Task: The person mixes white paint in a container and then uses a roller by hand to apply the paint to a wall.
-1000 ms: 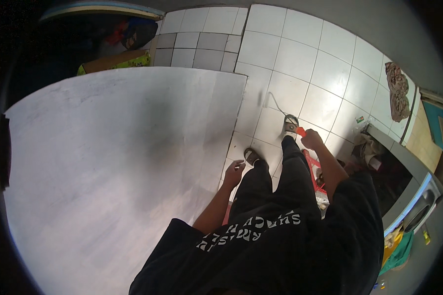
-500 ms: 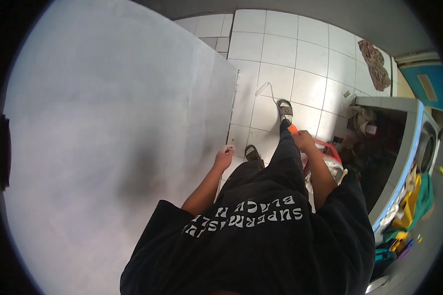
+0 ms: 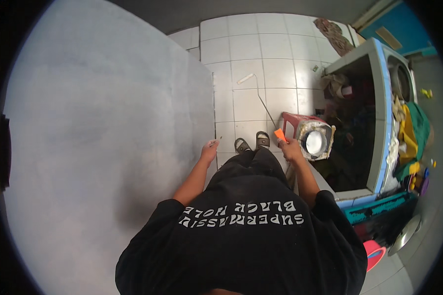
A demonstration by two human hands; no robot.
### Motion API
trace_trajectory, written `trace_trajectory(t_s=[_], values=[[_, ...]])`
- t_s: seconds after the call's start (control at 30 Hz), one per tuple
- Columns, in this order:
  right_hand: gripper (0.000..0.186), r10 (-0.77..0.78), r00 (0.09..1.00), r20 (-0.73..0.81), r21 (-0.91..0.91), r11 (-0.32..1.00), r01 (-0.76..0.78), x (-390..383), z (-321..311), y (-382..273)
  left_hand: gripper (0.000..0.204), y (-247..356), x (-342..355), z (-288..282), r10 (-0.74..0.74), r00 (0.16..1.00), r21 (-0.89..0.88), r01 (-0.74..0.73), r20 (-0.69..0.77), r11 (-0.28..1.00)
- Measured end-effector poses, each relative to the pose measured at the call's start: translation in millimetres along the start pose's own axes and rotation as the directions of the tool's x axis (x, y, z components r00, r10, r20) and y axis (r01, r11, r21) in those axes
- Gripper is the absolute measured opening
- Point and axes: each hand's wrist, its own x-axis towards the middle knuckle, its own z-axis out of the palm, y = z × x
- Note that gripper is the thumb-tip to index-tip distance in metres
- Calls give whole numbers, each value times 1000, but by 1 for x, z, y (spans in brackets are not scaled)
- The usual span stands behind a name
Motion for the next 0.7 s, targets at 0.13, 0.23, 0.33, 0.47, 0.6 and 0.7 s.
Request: trace_trajectory(t_s=[0.13,0.23,0.33,0.47,0.6,0.7], values=[[27,14,1000,-10,86,996,-13,-42,-12,31,42,13,-6,14,98,993,19,-99,66,995],[26,40,997,-62,159,987,-30,-64,-20,55,41,27,-13,33,89,991,-38,-86,96,996],[27,36,987,-154,195,981,-5,-89,-17,67,42,29,-19,42,96,979,50,-107,182,993],[28,106,972,-210,341,940,-29,-141,-8,66,43,35,-30,41,109,965,165,-151,239,975],[25,131,958,-254,422,906,-12,-175,-1,89,43,50,-33,54,130,943,213,-201,307,956],[23,126,952,-279,449,894,13,-205,6,103,41,49,-25,61,127,928,243,-221,351,945]])
